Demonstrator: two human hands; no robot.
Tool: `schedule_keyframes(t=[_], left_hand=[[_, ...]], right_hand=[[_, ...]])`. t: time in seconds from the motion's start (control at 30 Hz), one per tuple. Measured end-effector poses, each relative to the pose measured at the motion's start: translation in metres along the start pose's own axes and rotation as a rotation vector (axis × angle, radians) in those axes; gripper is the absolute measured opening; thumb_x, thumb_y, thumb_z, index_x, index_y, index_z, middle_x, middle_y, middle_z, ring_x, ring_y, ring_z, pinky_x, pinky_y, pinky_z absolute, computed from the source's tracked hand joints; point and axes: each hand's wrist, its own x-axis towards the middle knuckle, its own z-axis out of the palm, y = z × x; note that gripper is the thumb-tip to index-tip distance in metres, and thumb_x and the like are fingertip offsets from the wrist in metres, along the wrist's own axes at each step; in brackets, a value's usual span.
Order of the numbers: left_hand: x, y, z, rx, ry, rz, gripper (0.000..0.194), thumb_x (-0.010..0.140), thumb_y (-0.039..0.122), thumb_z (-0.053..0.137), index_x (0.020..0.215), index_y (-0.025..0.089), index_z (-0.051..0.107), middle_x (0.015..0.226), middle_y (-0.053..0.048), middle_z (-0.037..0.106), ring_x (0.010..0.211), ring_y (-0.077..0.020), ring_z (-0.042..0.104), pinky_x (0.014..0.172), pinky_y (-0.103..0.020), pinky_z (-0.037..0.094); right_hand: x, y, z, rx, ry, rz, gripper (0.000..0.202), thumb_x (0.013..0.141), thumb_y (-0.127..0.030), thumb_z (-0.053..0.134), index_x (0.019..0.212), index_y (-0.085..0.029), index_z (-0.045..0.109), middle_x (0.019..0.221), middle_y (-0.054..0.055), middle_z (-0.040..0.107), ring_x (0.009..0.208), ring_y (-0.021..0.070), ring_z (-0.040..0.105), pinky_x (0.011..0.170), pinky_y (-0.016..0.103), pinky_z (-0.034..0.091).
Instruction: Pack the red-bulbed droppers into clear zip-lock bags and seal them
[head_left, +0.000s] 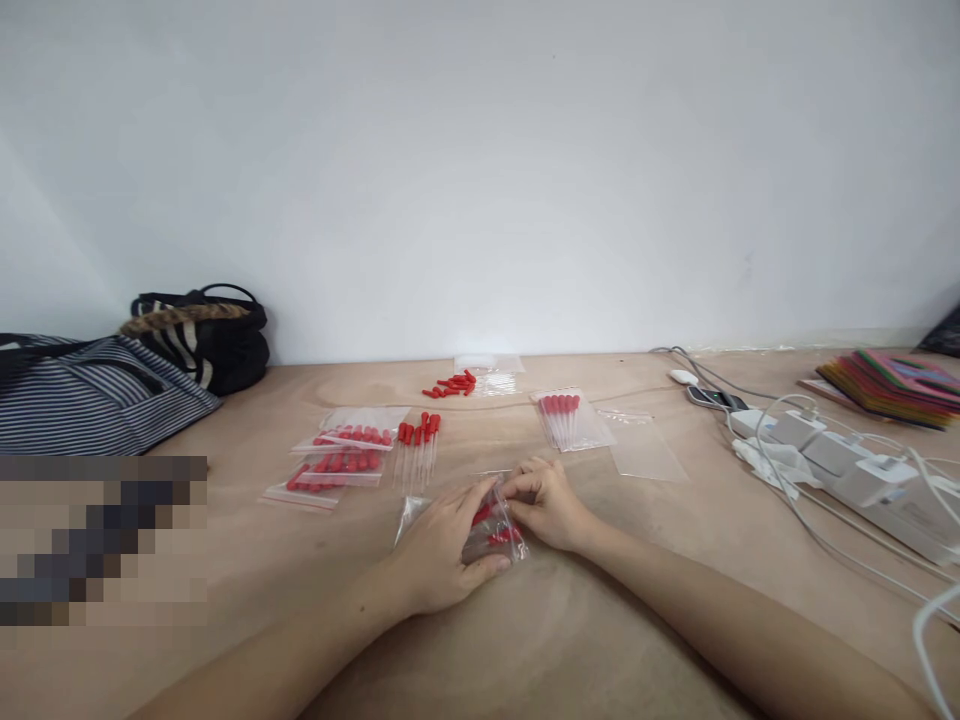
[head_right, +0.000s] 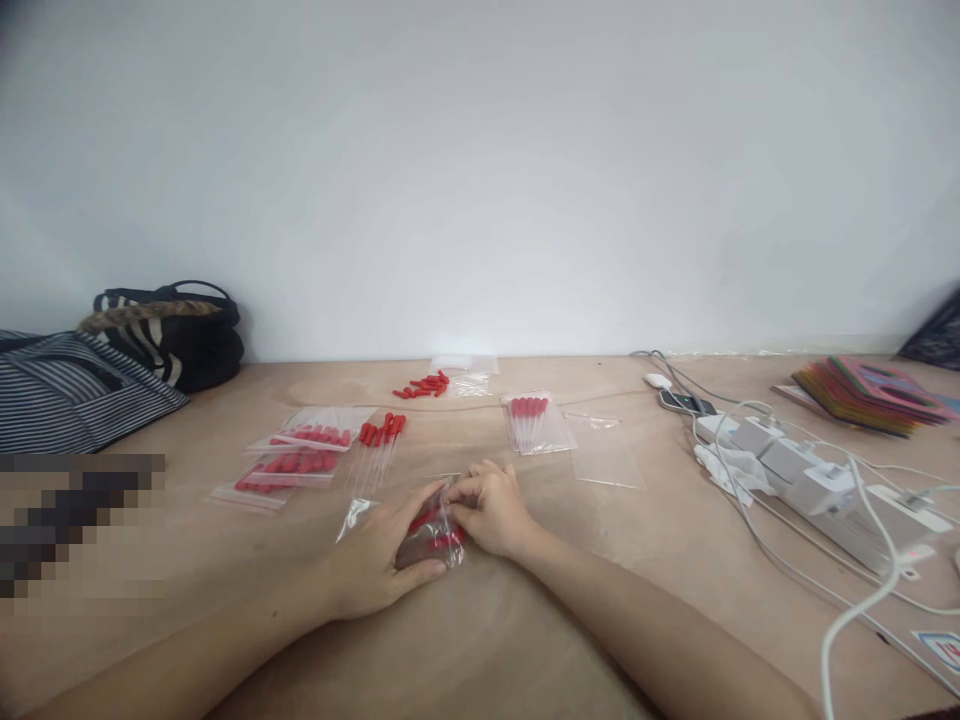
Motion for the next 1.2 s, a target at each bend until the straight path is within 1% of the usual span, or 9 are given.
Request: schedule_keyframes(t=[0.1,0.27,0.37,0.47,0.6,0.7,0.87,1.07,1.2], left_hand=[[0.0,0.0,0.0,-0.005,-0.013,-0.017,0.07,0.073,0.037,0.059,0.13,0.022,0.021,0.131,-0.01,0.041,0.117,-0.0267,0.04,0.095,-0.043,0.035],[0.0,0.0,0.0,0.012,-0.009,-0.006,0.075,0.072,0.036,0.061,0.132,0.02,0.019,0.134,-0.011,0.035,0.121,-0.0272,0.034,0.098,-0.045,0.031],[0.0,0.001,-0.001,-0.001,0.009,0.017,0.075,0.07,0.035,0.063,0.131,0.022,0.02,0.134,-0.009,0.035,0.121,-0.027,0.034,0.099,-0.044,0.031],[0.0,0.002,-0.002,-0.014,-0.005,0.013,0.075,0.069,0.037,0.064,0.13,0.022,0.023,0.131,-0.01,0.039,0.118,-0.0271,0.038,0.097,-0.044,0.033],[-0.001,0.002,-0.001,-0.012,-0.003,-0.043,0.073,0.069,0.04,0.063,0.129,0.021,0.025,0.128,-0.011,0.042,0.115,-0.028,0.041,0.094,-0.045,0.035],[-0.002,0.002,-0.002,-0.009,-0.001,-0.062,0.073,0.069,0.04,0.063,0.128,0.022,0.025,0.126,-0.011,0.045,0.112,-0.0277,0.044,0.092,-0.045,0.037],[-0.001,0.002,-0.003,0.03,-0.019,-0.053,0.071,0.07,0.04,0.062,0.129,0.019,0.028,0.127,-0.011,0.044,0.115,-0.0276,0.042,0.096,-0.043,0.035],[0.0,0.0,-0.002,0.108,-0.06,-0.036,0.072,0.071,0.045,0.058,0.131,0.013,0.032,0.135,-0.015,0.035,0.123,-0.0307,0.033,0.1,-0.046,0.031],[0.001,0.0,-0.002,0.118,-0.057,-0.032,0.074,0.07,0.043,0.059,0.131,0.012,0.033,0.135,-0.014,0.036,0.122,-0.0298,0.034,0.1,-0.045,0.03]], right_hand=[[0.004,0.0,0.001,-0.06,0.077,0.07,0.004,0.066,-0.019,0.064,0.069,-0.02,0.061,0.07,-0.001,0.059,0.076,0.0162,0.052,0.078,0.035,0.029],[0.004,-0.001,-0.004,-0.069,0.016,0.017,0.044,0.066,-0.027,0.067,0.108,-0.024,0.052,0.085,0.001,0.063,0.08,0.0179,0.052,0.078,0.035,0.028],[0.003,-0.002,-0.005,-0.067,-0.056,0.004,0.031,0.067,-0.028,0.067,0.097,-0.025,0.058,0.079,0.0,0.064,0.08,0.0182,0.053,0.077,0.035,0.028],[0.004,0.001,-0.002,-0.001,-0.003,0.066,0.02,0.066,-0.028,0.068,0.084,-0.021,0.06,0.074,-0.002,0.064,0.074,0.0157,0.055,0.077,0.034,0.03],[0.001,0.009,-0.006,0.033,0.087,0.14,0.022,0.066,-0.038,0.066,0.072,-0.019,0.058,0.058,-0.004,0.059,0.056,0.0117,0.052,0.067,0.029,0.035],[-0.005,0.012,-0.018,0.042,-0.009,0.044,0.025,0.064,-0.042,0.067,0.065,-0.019,0.059,0.059,-0.003,0.059,0.059,0.0121,0.051,0.067,0.029,0.036],[-0.013,0.008,-0.028,0.01,-0.228,-0.139,0.017,0.064,-0.038,0.069,0.073,-0.024,0.066,0.068,-0.002,0.06,0.074,0.0152,0.052,0.08,0.034,0.03],[-0.006,0.006,-0.016,0.062,-0.252,-0.179,0.009,0.073,-0.03,0.063,0.079,-0.026,0.068,0.074,-0.001,0.062,0.078,0.0152,0.053,0.082,0.034,0.028],[-0.003,0.002,-0.004,0.099,-0.214,-0.172,0.004,0.071,-0.025,0.064,0.072,-0.025,0.068,0.072,-0.002,0.063,0.075,0.0134,0.056,0.079,0.031,0.03]])
